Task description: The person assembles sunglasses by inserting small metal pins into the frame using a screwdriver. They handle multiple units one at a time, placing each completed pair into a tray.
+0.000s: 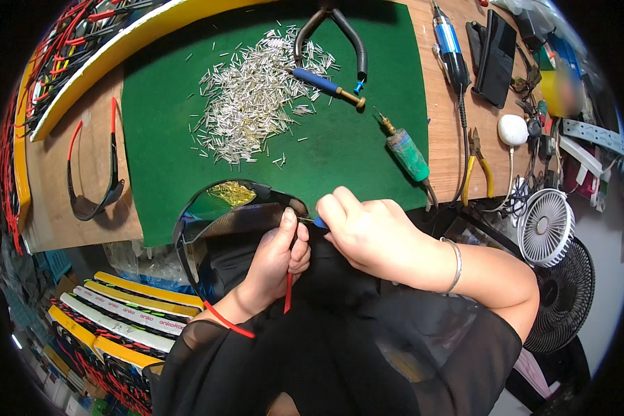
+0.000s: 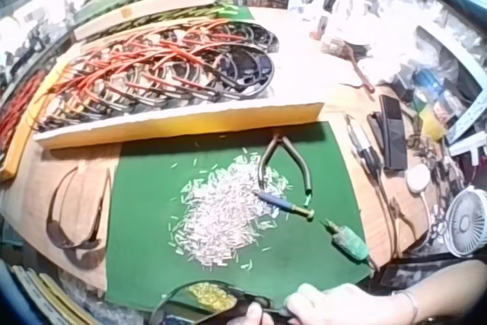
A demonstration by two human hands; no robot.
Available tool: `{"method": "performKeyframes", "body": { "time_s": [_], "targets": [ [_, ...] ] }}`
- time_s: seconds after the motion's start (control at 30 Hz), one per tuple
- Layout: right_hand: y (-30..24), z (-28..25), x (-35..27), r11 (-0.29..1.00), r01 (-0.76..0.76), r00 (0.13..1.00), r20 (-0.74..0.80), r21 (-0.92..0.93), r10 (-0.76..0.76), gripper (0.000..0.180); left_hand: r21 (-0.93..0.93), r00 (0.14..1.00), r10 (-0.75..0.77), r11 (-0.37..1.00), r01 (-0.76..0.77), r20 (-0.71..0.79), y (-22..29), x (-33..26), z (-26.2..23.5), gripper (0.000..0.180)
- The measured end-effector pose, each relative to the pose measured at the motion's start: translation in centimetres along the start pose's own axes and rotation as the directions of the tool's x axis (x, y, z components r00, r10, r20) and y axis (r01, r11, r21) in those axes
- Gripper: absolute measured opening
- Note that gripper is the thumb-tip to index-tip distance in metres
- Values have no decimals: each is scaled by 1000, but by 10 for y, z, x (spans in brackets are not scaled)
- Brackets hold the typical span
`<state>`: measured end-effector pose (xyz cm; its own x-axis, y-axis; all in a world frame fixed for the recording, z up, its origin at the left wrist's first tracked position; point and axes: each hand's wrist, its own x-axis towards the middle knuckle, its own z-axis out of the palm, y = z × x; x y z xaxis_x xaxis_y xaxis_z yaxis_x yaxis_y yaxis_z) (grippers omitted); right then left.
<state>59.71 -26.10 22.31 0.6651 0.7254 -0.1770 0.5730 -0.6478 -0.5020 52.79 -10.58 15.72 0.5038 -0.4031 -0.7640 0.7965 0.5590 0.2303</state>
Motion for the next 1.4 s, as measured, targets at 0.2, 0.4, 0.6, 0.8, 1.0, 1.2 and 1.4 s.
{"method": "performKeyframes", "body": {
  "time_s": [0.2, 0.4, 0.6, 0.8, 1.0, 1.2, 1.4],
  "targets": [
    [2, 5, -5, 995, -24, 997, 70, -92, 31, 24, -7, 1000, -1, 1000, 1, 2, 0, 0, 0, 38],
    [-1, 0, -2, 999, -37, 998, 56, -7, 37, 22, -14, 1000, -10, 1000, 10, -8, 1, -1, 1, 38],
    [-1, 0, -1, 1000, -11, 999, 32, -27, 12, 23, -12, 1000, -18, 1000, 18, -16, 1, 0, 1, 38],
    [1, 1, -6, 998, -27, 994, 100, -52, 33, 23, 9, 1000, -13, 1000, 13, -23, 1, 0, 1, 39],
    [0, 4, -2, 998, -47, 996, -80, 45, 50, 24, 13, 999, -15, 1000, 16, -48, 2, -1, 3, 39],
    [1, -2, -3, 998, -7, 998, 56, -59, 10, 23, 8, 999, -27, 1000, 28, -39, 2, 0, 2, 39],
    [5, 6, -8, 996, -14, 997, 70, -93, 20, 23, 15, 998, -30, 999, 31, -52, 3, -2, 3, 39]
  ]
}}
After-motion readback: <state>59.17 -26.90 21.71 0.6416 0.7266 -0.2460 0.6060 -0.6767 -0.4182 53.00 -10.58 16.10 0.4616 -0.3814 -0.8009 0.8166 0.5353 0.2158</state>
